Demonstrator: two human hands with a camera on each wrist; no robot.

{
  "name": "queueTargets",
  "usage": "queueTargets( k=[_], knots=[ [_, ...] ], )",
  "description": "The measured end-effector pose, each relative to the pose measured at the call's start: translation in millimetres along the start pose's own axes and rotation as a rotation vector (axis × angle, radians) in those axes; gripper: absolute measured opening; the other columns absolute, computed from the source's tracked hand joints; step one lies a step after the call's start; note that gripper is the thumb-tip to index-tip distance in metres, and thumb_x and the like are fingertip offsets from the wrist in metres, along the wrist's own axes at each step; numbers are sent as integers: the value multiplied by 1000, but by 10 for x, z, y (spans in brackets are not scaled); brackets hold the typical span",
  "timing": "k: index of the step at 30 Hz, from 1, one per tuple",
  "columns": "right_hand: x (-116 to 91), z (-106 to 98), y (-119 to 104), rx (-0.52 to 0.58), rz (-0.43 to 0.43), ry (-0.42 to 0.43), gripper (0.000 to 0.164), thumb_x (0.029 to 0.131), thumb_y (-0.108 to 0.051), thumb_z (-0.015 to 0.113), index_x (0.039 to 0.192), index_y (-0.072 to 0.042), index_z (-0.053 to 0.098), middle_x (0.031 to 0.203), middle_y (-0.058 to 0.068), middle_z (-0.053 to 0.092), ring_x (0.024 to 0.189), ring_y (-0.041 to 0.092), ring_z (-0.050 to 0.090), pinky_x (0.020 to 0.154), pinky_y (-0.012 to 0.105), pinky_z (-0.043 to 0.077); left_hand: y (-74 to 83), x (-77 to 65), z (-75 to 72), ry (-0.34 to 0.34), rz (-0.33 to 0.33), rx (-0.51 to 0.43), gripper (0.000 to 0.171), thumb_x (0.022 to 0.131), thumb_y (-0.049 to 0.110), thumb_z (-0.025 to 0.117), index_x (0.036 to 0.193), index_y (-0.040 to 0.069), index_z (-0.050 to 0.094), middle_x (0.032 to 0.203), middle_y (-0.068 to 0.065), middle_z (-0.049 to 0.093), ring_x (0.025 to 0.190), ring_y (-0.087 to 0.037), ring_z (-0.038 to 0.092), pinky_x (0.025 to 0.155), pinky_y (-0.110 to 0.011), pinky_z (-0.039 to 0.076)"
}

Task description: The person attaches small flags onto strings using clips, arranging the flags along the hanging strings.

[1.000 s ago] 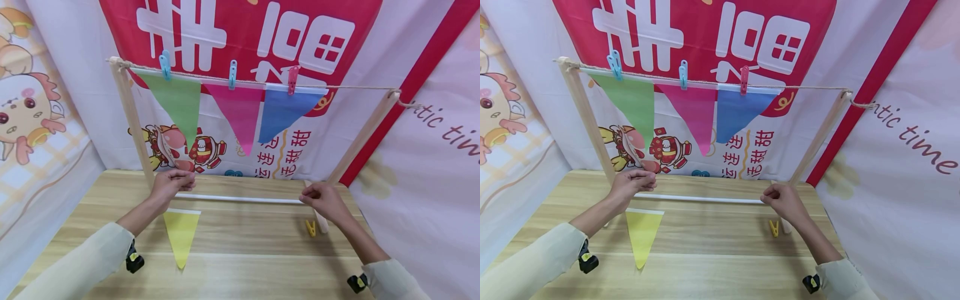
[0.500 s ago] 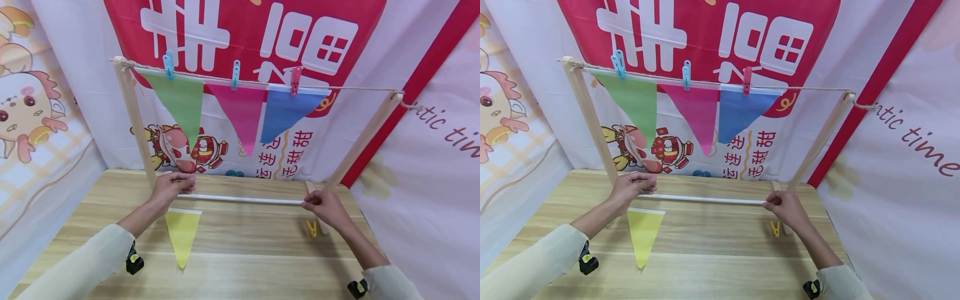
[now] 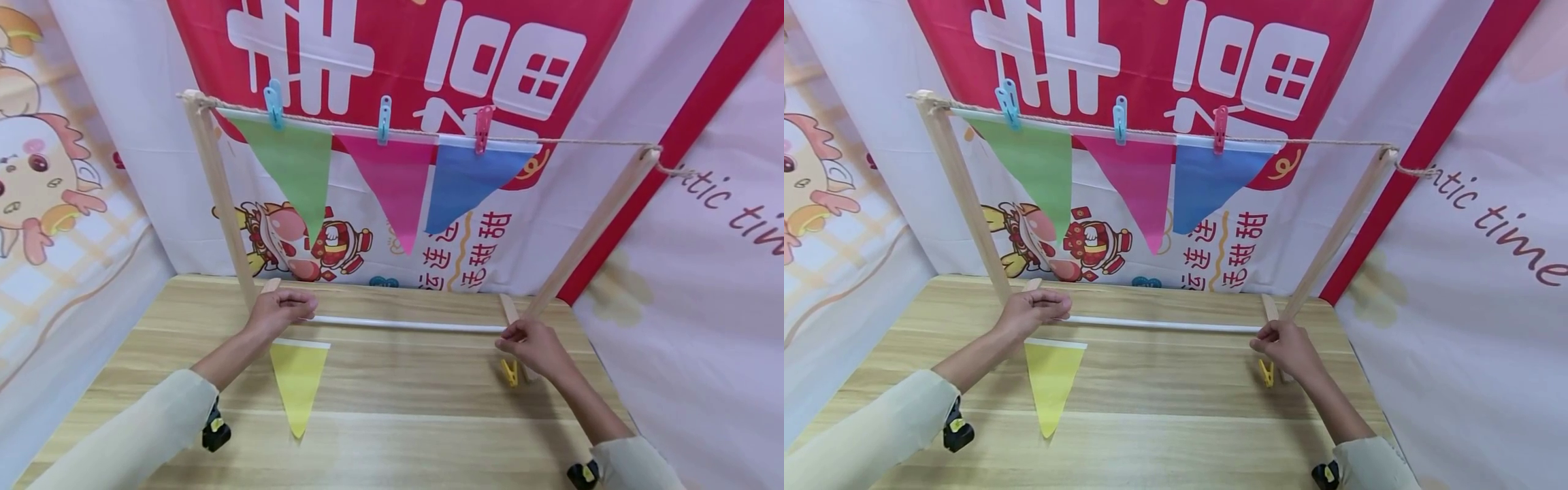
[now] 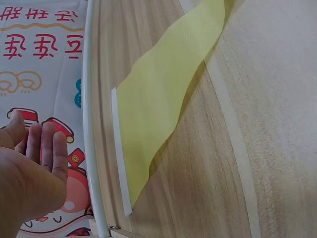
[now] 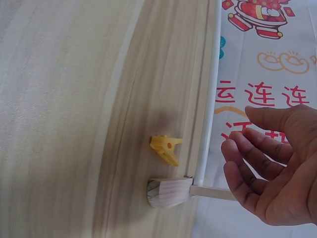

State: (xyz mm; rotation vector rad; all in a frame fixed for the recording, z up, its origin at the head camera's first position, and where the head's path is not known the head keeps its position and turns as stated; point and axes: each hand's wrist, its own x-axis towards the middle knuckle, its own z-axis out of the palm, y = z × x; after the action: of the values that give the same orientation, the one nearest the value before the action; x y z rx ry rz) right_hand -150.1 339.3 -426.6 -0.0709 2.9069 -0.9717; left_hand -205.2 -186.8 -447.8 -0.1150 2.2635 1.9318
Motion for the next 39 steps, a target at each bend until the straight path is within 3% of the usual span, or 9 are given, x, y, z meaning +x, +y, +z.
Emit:
queueTargets(
  k=[11,27,32,39],
  knots=[
    [-29,20,156,-17,92,-27,26,97,-26,89,105,-4,79,95,8,81,84,15,69,72,30,56,-136,4,-59,8,-47,139,41,104,26,86,135,1,78,114,1,87,92,-2,76,86,-27,69],
    [-33,75,307,-28,140,-63,26,96,-25,91,100,-5,75,93,7,75,85,21,64,71,32,52,-249,-21,-128,-4,-118,203,33,104,25,86,129,5,81,118,-4,86,104,-20,76,90,-32,67],
    [-32,94,323,-41,140,-72,27,96,-26,91,102,-4,76,94,8,75,85,22,65,71,31,52,-287,-26,-148,-1,-132,226,27,103,19,86,127,5,81,120,-8,85,103,-13,75,90,-25,64],
    [-28,152,333,-31,158,-75,27,96,-25,91,101,-5,74,91,7,74,81,20,64,67,32,53,-352,-20,-163,-12,-99,222,25,100,7,86,124,0,81,113,-9,85,96,-9,76,85,-19,63]
  ],
)
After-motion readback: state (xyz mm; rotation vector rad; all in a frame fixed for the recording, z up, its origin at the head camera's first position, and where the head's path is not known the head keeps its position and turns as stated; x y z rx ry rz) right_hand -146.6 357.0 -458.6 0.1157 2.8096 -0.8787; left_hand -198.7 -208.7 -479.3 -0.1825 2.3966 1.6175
